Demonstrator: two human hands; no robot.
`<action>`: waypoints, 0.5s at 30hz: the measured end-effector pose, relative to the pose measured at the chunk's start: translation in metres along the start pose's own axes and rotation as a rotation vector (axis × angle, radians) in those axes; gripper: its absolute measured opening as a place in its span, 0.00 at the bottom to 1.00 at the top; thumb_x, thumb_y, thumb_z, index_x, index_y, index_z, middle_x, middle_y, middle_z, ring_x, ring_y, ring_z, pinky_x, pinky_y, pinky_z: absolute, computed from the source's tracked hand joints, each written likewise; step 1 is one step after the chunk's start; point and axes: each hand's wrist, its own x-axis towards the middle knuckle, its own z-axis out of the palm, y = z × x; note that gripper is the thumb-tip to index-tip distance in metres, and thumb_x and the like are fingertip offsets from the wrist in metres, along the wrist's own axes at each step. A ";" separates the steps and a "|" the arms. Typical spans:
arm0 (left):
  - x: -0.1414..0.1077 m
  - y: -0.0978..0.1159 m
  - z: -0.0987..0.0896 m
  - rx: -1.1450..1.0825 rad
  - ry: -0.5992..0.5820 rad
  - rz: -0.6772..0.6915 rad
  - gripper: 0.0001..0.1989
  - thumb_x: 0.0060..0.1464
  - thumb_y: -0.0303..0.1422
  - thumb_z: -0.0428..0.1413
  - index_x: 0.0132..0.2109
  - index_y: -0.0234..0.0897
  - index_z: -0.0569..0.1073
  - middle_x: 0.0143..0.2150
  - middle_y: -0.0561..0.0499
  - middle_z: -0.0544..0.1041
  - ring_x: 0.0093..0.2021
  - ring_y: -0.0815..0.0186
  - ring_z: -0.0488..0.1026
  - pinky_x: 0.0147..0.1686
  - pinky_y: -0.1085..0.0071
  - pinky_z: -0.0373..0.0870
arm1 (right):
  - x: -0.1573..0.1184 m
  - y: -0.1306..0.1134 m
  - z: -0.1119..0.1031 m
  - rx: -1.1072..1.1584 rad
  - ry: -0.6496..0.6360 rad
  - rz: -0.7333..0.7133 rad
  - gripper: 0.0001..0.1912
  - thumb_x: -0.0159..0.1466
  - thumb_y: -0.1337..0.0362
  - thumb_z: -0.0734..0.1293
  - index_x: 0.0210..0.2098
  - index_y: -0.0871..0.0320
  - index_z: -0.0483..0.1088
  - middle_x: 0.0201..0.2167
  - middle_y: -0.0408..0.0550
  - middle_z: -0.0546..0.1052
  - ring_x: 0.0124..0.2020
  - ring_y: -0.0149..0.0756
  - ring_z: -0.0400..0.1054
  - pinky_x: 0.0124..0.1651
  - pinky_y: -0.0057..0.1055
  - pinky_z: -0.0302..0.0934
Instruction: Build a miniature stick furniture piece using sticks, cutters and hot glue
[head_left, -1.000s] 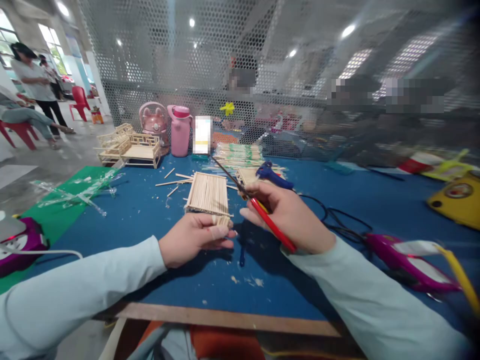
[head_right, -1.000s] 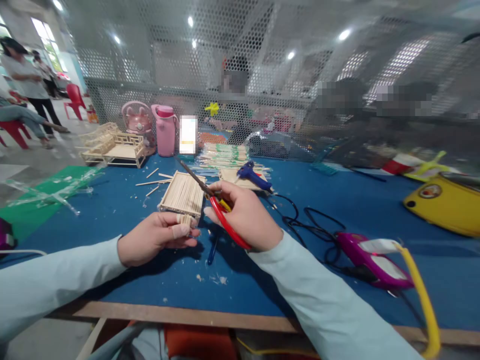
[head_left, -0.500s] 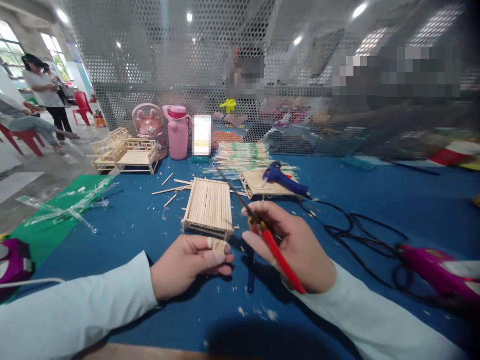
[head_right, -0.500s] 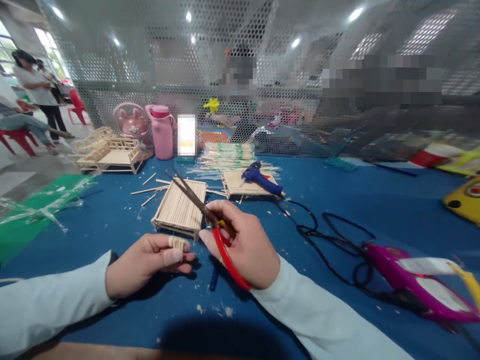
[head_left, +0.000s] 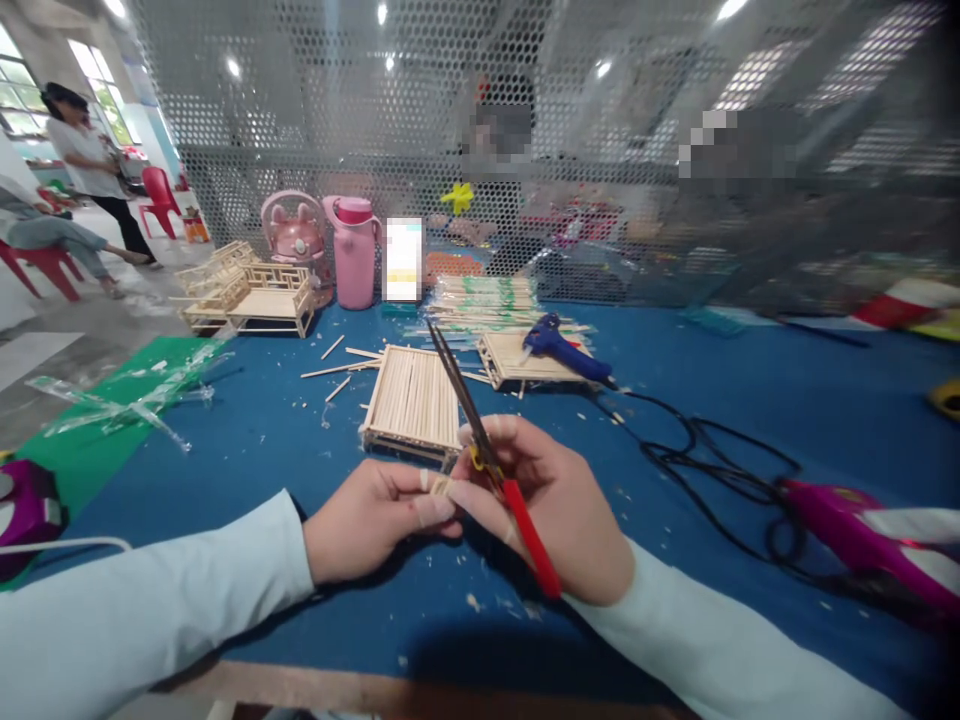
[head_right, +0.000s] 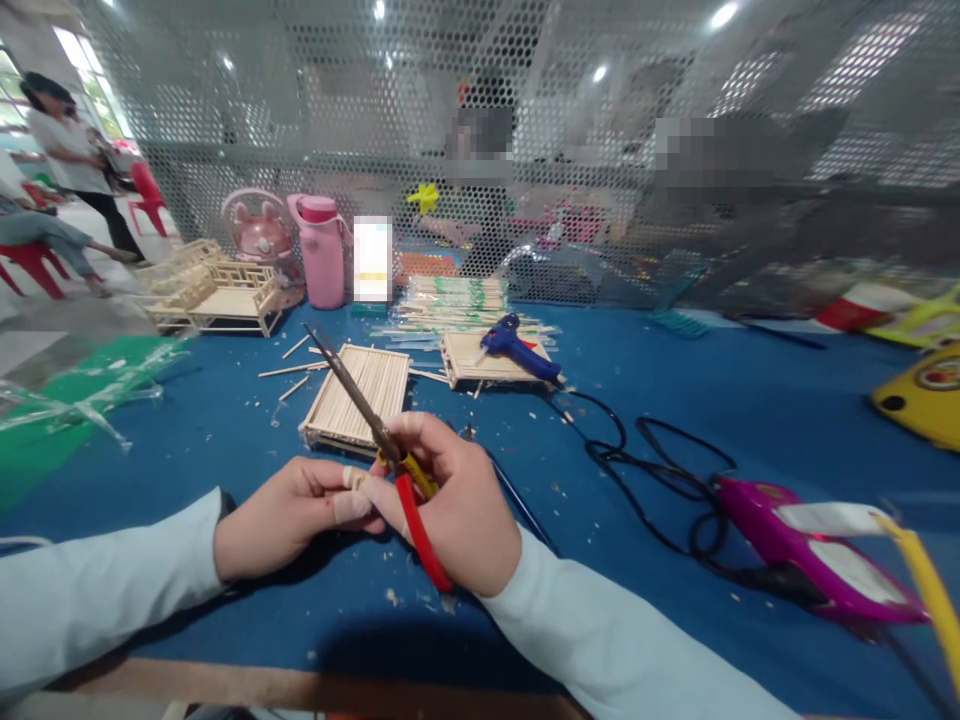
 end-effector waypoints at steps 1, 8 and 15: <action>0.000 -0.001 0.000 0.002 -0.009 0.013 0.19 0.43 0.45 0.62 0.33 0.31 0.79 0.28 0.48 0.76 0.30 0.69 0.70 0.39 0.71 0.66 | 0.000 0.001 0.001 0.009 -0.011 0.008 0.15 0.50 0.63 0.72 0.34 0.56 0.66 0.24 0.41 0.73 0.22 0.29 0.69 0.25 0.25 0.67; 0.004 -0.004 0.008 0.105 0.002 0.125 0.18 0.44 0.45 0.61 0.28 0.31 0.79 0.25 0.50 0.75 0.28 0.69 0.66 0.37 0.72 0.63 | -0.004 0.005 0.003 -0.166 -0.030 -0.083 0.08 0.53 0.65 0.68 0.33 0.56 0.67 0.23 0.41 0.74 0.22 0.30 0.68 0.24 0.25 0.66; 0.011 0.006 0.022 0.082 -0.032 0.170 0.16 0.42 0.44 0.62 0.26 0.33 0.80 0.24 0.51 0.75 0.28 0.68 0.66 0.37 0.71 0.64 | -0.003 0.000 -0.006 -0.393 0.031 -0.353 0.06 0.55 0.68 0.65 0.33 0.54 0.70 0.22 0.39 0.74 0.21 0.27 0.67 0.27 0.23 0.63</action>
